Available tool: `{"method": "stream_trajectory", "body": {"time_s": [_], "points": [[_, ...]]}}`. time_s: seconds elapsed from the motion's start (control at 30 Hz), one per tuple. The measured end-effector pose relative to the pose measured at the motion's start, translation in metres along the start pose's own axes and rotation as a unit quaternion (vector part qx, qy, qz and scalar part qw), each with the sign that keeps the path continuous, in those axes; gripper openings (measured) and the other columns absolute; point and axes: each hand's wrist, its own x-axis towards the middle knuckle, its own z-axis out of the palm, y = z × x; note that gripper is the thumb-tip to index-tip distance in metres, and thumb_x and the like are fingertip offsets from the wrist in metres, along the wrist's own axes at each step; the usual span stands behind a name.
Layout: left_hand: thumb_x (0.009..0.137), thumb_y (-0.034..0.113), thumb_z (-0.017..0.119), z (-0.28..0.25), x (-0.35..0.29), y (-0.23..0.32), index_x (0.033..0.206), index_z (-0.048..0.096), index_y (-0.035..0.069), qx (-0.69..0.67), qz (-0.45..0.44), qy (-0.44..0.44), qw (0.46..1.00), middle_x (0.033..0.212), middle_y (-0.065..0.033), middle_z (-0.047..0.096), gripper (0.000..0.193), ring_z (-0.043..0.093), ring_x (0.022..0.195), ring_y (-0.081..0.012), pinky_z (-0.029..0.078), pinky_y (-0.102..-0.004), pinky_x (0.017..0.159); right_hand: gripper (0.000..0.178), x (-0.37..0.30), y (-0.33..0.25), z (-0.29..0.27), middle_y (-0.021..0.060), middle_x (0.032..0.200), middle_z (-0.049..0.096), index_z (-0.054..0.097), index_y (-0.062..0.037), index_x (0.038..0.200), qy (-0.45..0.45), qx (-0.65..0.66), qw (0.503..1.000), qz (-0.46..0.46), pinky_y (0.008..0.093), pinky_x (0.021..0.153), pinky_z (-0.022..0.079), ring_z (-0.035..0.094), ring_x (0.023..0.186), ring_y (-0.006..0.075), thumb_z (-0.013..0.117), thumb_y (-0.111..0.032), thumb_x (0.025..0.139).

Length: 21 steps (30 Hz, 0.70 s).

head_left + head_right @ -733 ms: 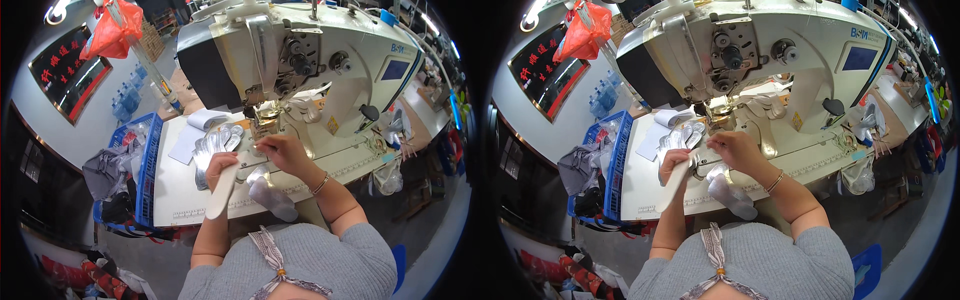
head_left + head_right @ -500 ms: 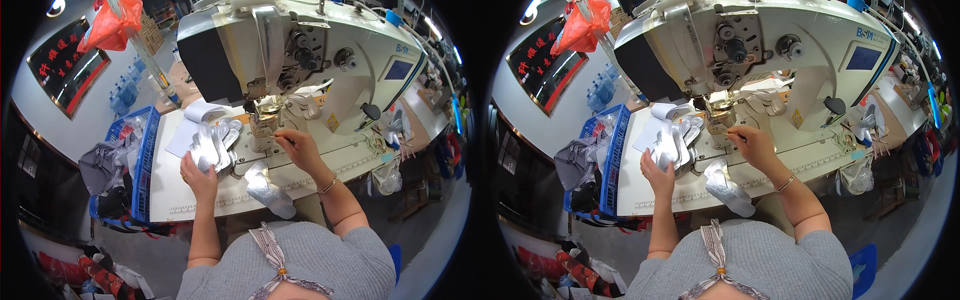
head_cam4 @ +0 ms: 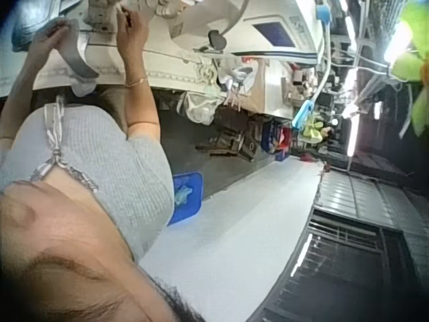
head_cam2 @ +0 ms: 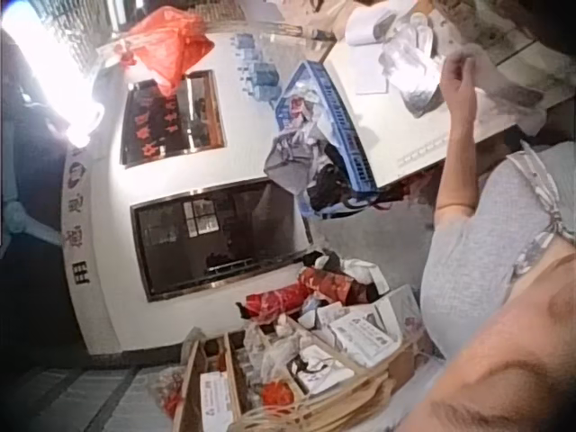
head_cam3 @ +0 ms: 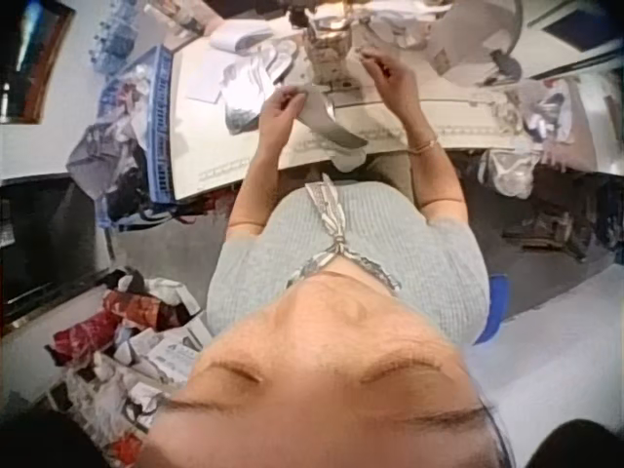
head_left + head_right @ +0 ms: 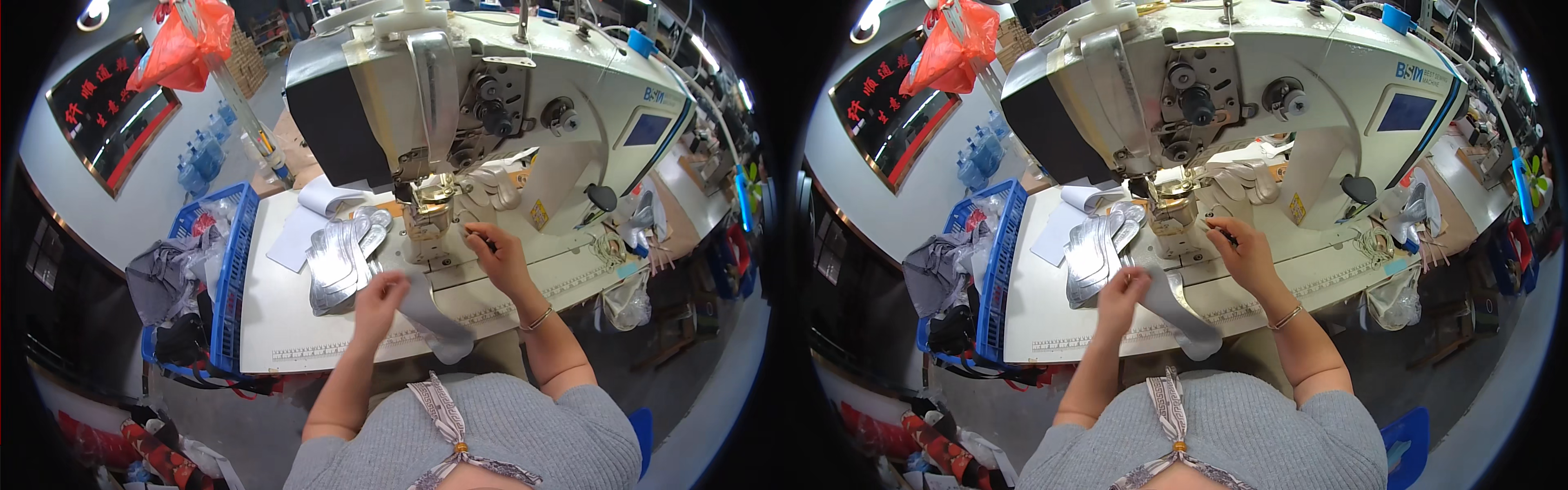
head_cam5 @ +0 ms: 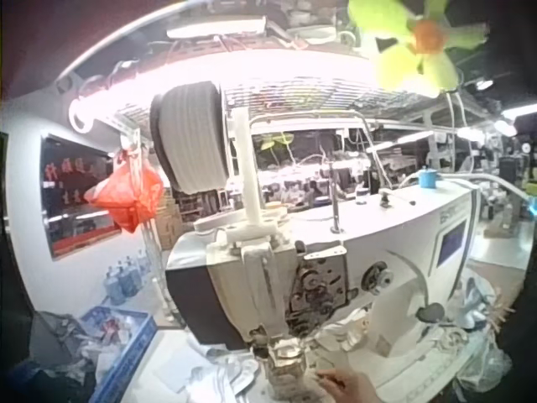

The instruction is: The person stitches shoe insole components together using a sewing machine, then stacks the sewn insoles on the table by hand.

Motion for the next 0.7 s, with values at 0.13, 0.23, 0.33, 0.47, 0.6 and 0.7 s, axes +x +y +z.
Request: {"method": "stream_trajectory", "body": {"time_s": [0.13,0.23,0.33,0.47,0.6,0.7], "points": [[0.082,0.014,0.068,0.008,0.058,0.059,0.103,0.061,-0.001,-0.088,0.038,0.0,0.995,0.09,-0.002,0.061,0.026,0.055,0.08,-0.0076,0.044,-0.0218,0.068,0.02,-0.004,-0.003,-0.008,0.0032,0.075,0.064,0.064,-0.0018,0.105,0.023,0.028,0.999,0.005,0.0221,0.061,0.044,0.053,0.065,0.0063,0.062,-0.013,0.088],[0.082,0.013,0.067,0.008,0.09,0.064,0.097,0.061,0.001,-0.099,0.025,-0.005,0.995,0.086,-0.0026,0.061,0.02,0.051,0.069,-0.0045,0.04,-0.0184,0.059,0.02,-0.008,0.001,-0.014,0.0024,0.075,0.063,0.064,-0.0016,0.105,0.03,0.044,0.998,0.018,0.0216,0.061,0.044,0.052,0.066,0.0059,0.061,-0.012,0.088],[0.083,0.004,0.065,0.007,0.097,0.068,0.094,0.056,0.002,-0.113,0.014,0.001,0.993,0.084,-0.0023,0.06,0.014,0.055,0.071,-0.0061,0.045,-0.0178,0.061,0.02,-0.009,0.012,-0.018,0.0033,0.077,0.064,0.064,-0.0017,0.105,0.04,0.054,0.997,0.027,0.0223,0.062,0.045,0.053,0.066,0.0058,0.061,-0.012,0.089],[0.083,0.003,0.065,0.007,0.099,0.064,0.092,0.056,0.002,-0.099,0.026,-0.002,0.995,0.083,-0.0028,0.06,0.013,0.055,0.071,-0.0066,0.045,-0.0185,0.061,0.023,-0.003,0.011,-0.015,0.0041,0.077,0.064,0.063,-0.003,0.108,0.054,0.053,0.997,0.007,0.0233,0.063,0.046,0.056,0.066,0.0088,0.062,-0.011,0.087],[0.081,0.007,0.067,0.007,0.094,0.062,0.1,0.057,0.0,-0.129,0.041,-0.012,0.991,0.091,-0.0048,0.061,0.023,0.057,0.077,-0.0082,0.047,-0.0202,0.066,0.03,0.013,-0.013,0.002,0.0061,0.078,0.062,0.062,-0.0117,0.111,0.02,-0.055,0.993,-0.1,0.0276,0.061,0.048,0.059,0.065,0.0178,0.064,-0.007,0.082],[0.079,0.009,0.07,0.012,0.08,0.062,0.108,0.057,-0.002,-0.164,0.043,-0.019,0.985,0.097,-0.0057,0.062,0.033,0.058,0.082,-0.0091,0.047,-0.0219,0.069,0.036,0.03,-0.028,0.013,0.0067,0.077,0.06,0.061,-0.0179,0.112,-0.021,-0.1,0.988,-0.114,0.0316,0.06,0.048,0.06,0.066,0.022,0.064,-0.003,0.079]]}}
